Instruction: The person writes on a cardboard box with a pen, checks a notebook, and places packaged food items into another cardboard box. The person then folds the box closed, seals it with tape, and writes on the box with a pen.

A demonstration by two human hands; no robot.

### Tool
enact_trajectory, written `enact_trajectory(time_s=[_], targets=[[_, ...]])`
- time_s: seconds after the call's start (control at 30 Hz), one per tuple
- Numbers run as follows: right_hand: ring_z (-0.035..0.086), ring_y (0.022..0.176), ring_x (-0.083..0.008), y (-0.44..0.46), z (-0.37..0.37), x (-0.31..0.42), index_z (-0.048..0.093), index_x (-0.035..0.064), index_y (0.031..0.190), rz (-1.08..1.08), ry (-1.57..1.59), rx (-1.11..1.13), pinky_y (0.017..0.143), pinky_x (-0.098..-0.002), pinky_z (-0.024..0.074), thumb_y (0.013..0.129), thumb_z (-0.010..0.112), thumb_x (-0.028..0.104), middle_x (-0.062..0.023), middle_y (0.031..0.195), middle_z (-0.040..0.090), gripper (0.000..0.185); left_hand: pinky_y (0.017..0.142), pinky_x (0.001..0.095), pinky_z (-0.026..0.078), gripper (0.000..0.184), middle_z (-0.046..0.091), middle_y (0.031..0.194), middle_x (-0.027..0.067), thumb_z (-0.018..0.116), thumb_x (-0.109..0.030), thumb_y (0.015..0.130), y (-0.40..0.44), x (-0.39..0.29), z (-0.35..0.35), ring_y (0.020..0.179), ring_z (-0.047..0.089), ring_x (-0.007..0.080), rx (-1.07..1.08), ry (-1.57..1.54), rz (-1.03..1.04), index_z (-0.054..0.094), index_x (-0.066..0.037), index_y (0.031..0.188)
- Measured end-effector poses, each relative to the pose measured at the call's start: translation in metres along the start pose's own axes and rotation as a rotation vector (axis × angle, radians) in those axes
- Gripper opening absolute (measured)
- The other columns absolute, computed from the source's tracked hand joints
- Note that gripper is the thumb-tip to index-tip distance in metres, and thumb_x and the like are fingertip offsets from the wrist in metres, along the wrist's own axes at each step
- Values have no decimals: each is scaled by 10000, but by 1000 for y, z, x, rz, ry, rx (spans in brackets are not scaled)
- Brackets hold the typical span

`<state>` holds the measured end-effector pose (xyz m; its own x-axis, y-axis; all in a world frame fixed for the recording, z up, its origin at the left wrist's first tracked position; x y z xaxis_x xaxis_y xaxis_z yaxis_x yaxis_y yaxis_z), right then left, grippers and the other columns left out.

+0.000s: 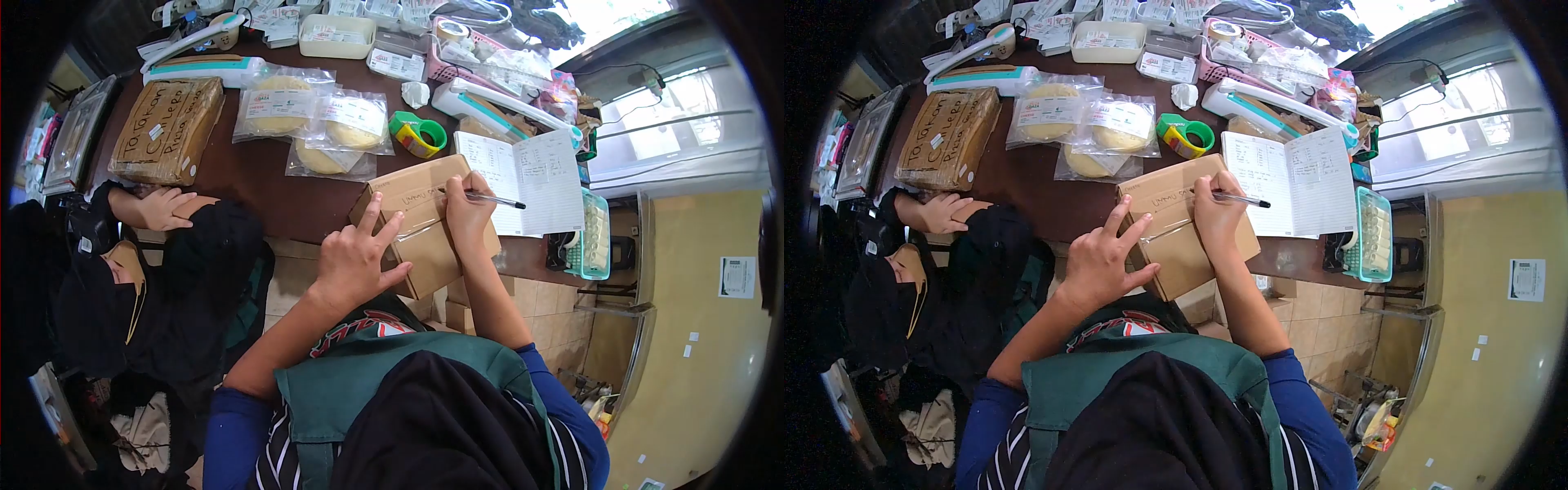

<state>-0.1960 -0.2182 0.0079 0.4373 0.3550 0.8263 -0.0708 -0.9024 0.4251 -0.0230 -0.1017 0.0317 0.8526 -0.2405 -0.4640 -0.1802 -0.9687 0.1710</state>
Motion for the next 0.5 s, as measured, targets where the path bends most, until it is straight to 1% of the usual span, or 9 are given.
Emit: enact_trajectory(time_s=[0.2,0.3,0.4,0.47,0.5], targets=[[440,450,-41,1,3,-2,389,59,543,15,7,33,411,-213,344,799,573,4,-2,502,464,320,675,359,514,613,413,1315,159,682,-470,693,0,0,-1,746,633,254,-7,-3,-1,542,-170,1209],[441,446,-47,1,4,1,383,61,543,12,-11,53,410,-211,340,796,564,-3,0,496,453,317,675,360,514,609,415,1315,157,682,-469,693,0,0,-1,745,633,254,3,-5,-7,544,-171,1206],[418,439,-45,0,1,4,364,65,544,12,-9,24,407,-213,332,792,557,-6,10,490,421,323,672,361,515,608,417,1313,157,683,-468,692,0,0,0,742,633,254,5,-1,-10,546,-172,1205],[311,525,-85,0,-2,3,318,20,557,109,89,-26,477,-282,279,752,568,-11,-18,518,330,318,670,362,515,608,418,1311,157,684,-467,690,0,1,1,739,633,254,1,4,-10,547,-172,1204],[311,525,-85,2,-3,13,318,20,557,107,90,-28,477,-282,279,752,568,-11,-18,518,330,318,658,356,510,621,412,1324,159,685,-476,681,-1,1,1,712,624,244,-18,1,-2,543,-183,1210]])
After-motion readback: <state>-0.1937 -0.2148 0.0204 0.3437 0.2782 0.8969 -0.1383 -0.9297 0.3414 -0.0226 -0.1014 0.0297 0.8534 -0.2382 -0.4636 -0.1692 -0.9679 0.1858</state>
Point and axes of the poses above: each hand's wrist, its own y-axis towards the middle knuckle, its own z-axis out of the palm, x = y × z, the point moved 10 cm from there along y, towards the middle knuckle
